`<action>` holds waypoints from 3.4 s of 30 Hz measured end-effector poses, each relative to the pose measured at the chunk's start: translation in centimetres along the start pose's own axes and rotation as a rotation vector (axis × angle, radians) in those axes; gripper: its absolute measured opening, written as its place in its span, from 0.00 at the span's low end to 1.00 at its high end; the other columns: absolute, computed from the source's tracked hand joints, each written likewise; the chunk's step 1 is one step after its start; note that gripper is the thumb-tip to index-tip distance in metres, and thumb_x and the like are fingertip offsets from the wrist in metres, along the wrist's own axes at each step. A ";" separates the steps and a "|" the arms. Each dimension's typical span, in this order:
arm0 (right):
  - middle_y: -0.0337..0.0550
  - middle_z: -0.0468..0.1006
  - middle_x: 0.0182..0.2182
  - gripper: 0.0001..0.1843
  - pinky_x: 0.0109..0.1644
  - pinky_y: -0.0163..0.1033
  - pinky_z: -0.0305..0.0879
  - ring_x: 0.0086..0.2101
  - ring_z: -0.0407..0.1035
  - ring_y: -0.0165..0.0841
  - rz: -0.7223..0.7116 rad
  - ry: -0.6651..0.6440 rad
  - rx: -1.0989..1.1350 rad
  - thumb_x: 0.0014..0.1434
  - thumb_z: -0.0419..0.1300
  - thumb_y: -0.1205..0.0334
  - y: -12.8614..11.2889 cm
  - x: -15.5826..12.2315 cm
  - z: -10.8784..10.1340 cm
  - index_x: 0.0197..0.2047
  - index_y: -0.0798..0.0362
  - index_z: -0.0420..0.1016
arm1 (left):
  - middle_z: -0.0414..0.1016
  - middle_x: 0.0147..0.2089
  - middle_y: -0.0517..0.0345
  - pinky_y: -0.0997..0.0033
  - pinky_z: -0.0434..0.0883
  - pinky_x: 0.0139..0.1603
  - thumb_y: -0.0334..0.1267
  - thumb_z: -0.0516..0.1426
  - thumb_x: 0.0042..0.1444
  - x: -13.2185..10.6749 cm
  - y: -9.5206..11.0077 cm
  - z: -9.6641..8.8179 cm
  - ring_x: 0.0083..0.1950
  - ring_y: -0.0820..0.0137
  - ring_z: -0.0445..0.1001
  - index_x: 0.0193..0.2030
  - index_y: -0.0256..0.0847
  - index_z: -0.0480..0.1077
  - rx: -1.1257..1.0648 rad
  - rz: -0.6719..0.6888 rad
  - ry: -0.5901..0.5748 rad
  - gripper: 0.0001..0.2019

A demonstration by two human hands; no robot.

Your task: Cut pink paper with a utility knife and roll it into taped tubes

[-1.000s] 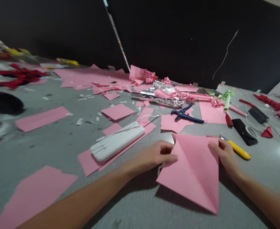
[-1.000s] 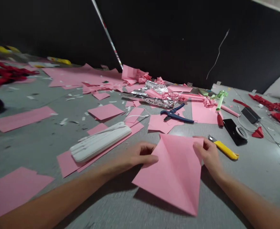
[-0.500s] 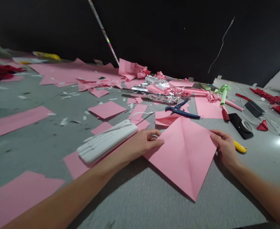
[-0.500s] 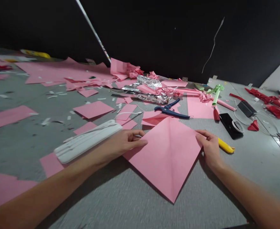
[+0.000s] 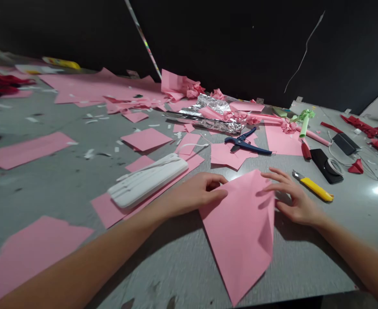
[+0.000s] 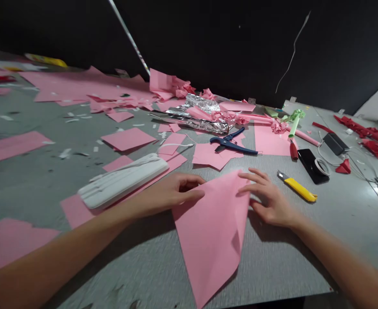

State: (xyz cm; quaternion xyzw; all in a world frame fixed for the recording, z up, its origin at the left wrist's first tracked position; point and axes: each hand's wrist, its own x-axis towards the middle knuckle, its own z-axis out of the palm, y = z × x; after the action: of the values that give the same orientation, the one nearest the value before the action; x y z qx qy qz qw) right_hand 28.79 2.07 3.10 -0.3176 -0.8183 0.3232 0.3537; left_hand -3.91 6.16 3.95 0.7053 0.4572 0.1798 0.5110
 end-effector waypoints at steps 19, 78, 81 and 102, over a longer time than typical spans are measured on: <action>0.45 0.89 0.56 0.15 0.79 0.69 0.50 0.65 0.76 0.47 0.018 -0.310 0.014 0.69 0.70 0.62 2.2 -0.2 -0.7 0.57 0.37 0.88 | 0.71 0.31 0.59 0.64 0.57 0.35 0.49 0.55 0.58 -0.6 0.3 -1.4 0.34 0.63 0.69 0.34 0.44 0.70 0.448 -0.097 0.072 0.12; 0.52 0.88 0.57 0.15 0.69 0.62 0.68 0.65 0.74 0.57 0.621 0.218 0.726 0.52 0.72 0.53 1.6 0.1 -0.6 0.42 0.46 0.93 | 0.84 0.42 0.49 0.63 0.70 0.37 0.45 0.62 0.52 0.2 -1.3 1.0 0.39 0.61 0.76 0.33 0.41 0.84 -0.532 0.057 0.432 0.12; 0.53 0.86 0.60 0.18 0.62 0.60 0.71 0.63 0.76 0.57 0.567 0.078 0.688 0.57 0.66 0.46 1.3 0.2 -1.1 0.38 0.49 0.92 | 0.83 0.45 0.47 0.65 0.67 0.34 0.52 0.59 0.55 0.1 -1.0 0.6 0.41 0.59 0.74 0.38 0.41 0.83 -0.542 0.034 0.380 0.18; 0.45 0.85 0.34 0.28 0.38 0.37 0.71 0.31 0.78 0.36 0.942 -0.203 0.688 0.53 0.80 0.40 -3.9 -0.9 2.4 0.44 0.55 0.87 | 0.80 0.46 0.55 0.63 0.73 0.45 0.45 0.69 0.55 -1.1 2.2 6.7 0.41 0.65 0.76 0.71 0.47 0.67 -0.643 0.126 0.134 0.37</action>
State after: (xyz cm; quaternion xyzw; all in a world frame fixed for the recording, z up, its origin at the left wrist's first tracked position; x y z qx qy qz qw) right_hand 26.21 -1.63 4.41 -0.4812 -0.4673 0.7208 0.1746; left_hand 1.38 1.42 3.39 0.5213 0.3652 0.3920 0.6643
